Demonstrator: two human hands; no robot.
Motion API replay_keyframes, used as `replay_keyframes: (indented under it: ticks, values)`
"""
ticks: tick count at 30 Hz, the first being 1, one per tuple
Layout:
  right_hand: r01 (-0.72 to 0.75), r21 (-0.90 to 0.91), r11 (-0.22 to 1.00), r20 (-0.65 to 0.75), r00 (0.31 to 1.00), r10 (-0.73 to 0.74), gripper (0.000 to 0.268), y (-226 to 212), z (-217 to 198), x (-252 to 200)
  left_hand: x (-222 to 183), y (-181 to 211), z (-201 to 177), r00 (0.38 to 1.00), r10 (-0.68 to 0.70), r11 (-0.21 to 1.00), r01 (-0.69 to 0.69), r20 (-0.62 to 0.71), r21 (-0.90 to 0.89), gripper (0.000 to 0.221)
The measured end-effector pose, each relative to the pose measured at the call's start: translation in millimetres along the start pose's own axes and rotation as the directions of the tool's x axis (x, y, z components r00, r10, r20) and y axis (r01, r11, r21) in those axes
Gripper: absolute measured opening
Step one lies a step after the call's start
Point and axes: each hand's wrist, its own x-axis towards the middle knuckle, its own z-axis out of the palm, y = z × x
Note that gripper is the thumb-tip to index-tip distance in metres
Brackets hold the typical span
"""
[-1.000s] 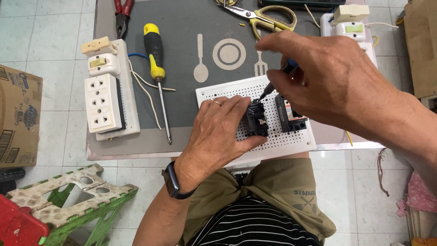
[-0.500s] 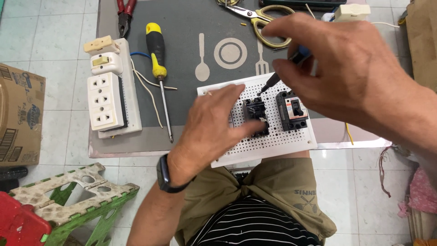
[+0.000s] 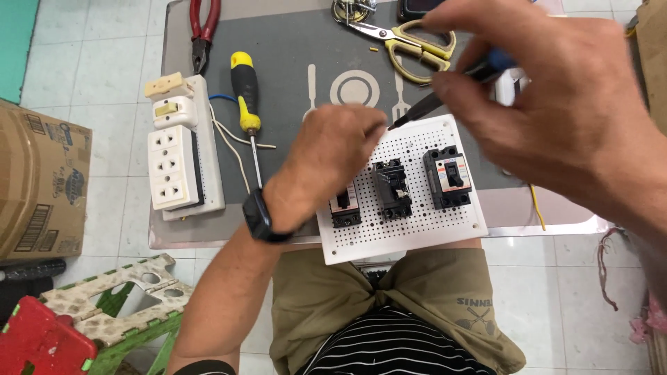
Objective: The person is assembling an electrical panel by mounting circuit breakers onto a board and securing them with a screwdriver.
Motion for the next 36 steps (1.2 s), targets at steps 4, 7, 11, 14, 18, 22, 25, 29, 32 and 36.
replay_keyframes:
  ticks: [4, 7, 11, 14, 18, 22, 25, 29, 32, 36]
  values:
    - [-0.026, 0.030, 0.999, -0.074, 0.997, 0.028, 0.036, 14, -4, -31, 44, -76, 22, 0.998, 0.036, 0.977, -0.022, -0.060, 0.213, 0.028]
    - [-0.186, 0.279, 0.942, -0.145, 0.962, 0.233, 0.034, 26, 5, -61, 91, -112, 19, 0.994, -0.004, 0.984, 0.023, -0.110, 0.178, 0.027]
    - [-0.337, 0.347, 0.875, -0.120, 0.909, 0.398, 0.041, 30, 11, -97, 146, -156, 33, 0.958, 0.008, 0.984, 0.044, -0.287, 0.173, 0.012]
    - [-0.448, 0.436, 0.780, -0.143, 0.821, 0.552, 0.038, 26, 14, -121, 150, -158, 19, 0.943, -0.059, 0.988, 0.102, -0.328, 0.116, 0.013]
    - [-0.505, 0.502, 0.702, -0.161, 0.743, 0.650, 0.041, 37, 17, -153, 112, -117, -37, 0.941, -0.145, 0.982, 0.175, -0.305, 0.076, 0.031]
    - [-0.563, 0.510, 0.650, -0.128, 0.698, 0.705, 0.040, 31, 13, -154, 27, -27, -74, 0.975, -0.157, 0.984, 0.168, -0.155, 0.063, 0.032]
    - [-0.510, 0.534, 0.674, -0.152, 0.727, 0.670, 0.037, 23, 19, -155, -32, 9, -60, 0.994, -0.087, 0.989, 0.078, -0.070, -0.123, 0.043]
    - [-0.328, 0.354, 0.876, -0.197, 0.889, 0.413, 0.027, 0, 23, -129, -77, 18, -14, 0.982, -0.123, 0.969, 0.151, 0.145, -0.196, 0.081]
    - [-0.185, 0.308, 0.933, -0.177, 0.953, 0.247, 0.025, -11, 27, -112, -92, 11, 17, 0.998, -0.032, 0.977, 0.022, -0.045, -0.213, 0.077]
    - [-0.036, 0.005, 0.999, -0.217, 0.976, 0.036, 0.022, -3, 37, -116, -98, 7, 26, 0.977, 0.056, 0.965, -0.106, -0.206, -0.238, 0.069]
